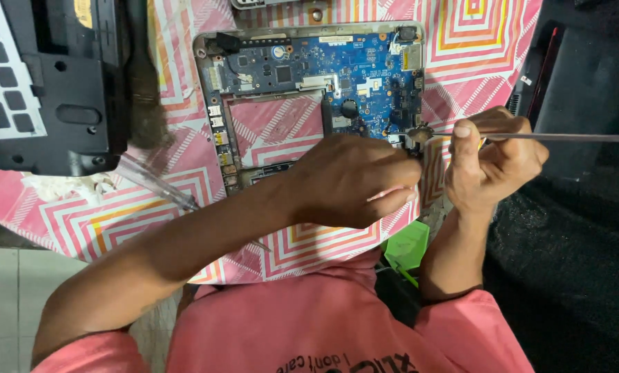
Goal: The person uses a screwdriver to remove screws from a laptop motherboard placed on a patterned tablecloth. They then lift and set aside a metal casing component before continuing to unscrew additional fasteners from the circuit board.
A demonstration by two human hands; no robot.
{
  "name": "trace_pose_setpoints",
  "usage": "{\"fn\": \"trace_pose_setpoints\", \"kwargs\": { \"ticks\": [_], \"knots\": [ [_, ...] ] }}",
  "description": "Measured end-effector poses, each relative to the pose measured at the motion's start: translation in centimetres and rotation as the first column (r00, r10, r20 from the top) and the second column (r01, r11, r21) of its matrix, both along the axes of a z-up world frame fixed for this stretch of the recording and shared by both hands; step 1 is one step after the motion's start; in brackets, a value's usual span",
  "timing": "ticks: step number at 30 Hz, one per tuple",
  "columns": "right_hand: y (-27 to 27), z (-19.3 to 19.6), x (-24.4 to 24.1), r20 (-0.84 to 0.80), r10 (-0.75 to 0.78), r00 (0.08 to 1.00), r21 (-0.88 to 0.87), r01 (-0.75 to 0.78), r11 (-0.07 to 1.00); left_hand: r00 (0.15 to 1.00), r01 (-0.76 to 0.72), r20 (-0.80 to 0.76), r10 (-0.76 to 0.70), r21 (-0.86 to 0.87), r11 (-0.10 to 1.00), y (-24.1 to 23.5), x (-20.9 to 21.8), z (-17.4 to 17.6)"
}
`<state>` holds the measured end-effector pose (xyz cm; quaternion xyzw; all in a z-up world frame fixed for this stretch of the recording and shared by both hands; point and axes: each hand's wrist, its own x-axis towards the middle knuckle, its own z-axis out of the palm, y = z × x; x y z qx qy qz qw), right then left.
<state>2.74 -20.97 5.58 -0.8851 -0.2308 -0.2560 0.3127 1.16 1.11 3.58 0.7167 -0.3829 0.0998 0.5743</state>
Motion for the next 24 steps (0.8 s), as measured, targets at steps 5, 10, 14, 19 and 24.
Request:
{"fn": "trace_pose_setpoints", "kwargs": {
  "ticks": [5, 10, 14, 19, 24],
  "knots": [
    [-0.7, -0.4, -0.2, 0.069, -0.036, 0.997, -0.062, 0.040, 0.997, 0.990, -0.126, -0.080, 0.113, -0.177, 0.976, 0.1, 2.2, 4.0],
    [-2.7, -0.9, -0.5, 0.172, -0.140, 0.975, -0.307, 0.188, 0.933, 0.966, -0.178, 0.171, 0.196, -0.115, 0.977, -3.4, 4.4, 4.5],
    [-3.1, -1.3, -0.7, 0.164, -0.124, 0.979, -0.281, 0.166, 0.945, 0.902, -0.169, 0.376, 0.212, -0.142, 0.975, -5.1, 5.3, 6.8],
    [-4.0, -2.2, -0.7, 0.141, -0.114, 0.983, -0.254, 0.147, 0.956, 0.909, -0.151, 0.361, 0.208, -0.178, 0.972, -4.7, 5.8, 7.0],
    [-4.5, -3.2, -0.6, 0.119, -0.097, 0.988, -0.225, 0.122, 0.967, 0.898, -0.099, 0.420, 0.128, -0.091, 0.991, -4.9, 5.8, 6.7]
  ]
}}
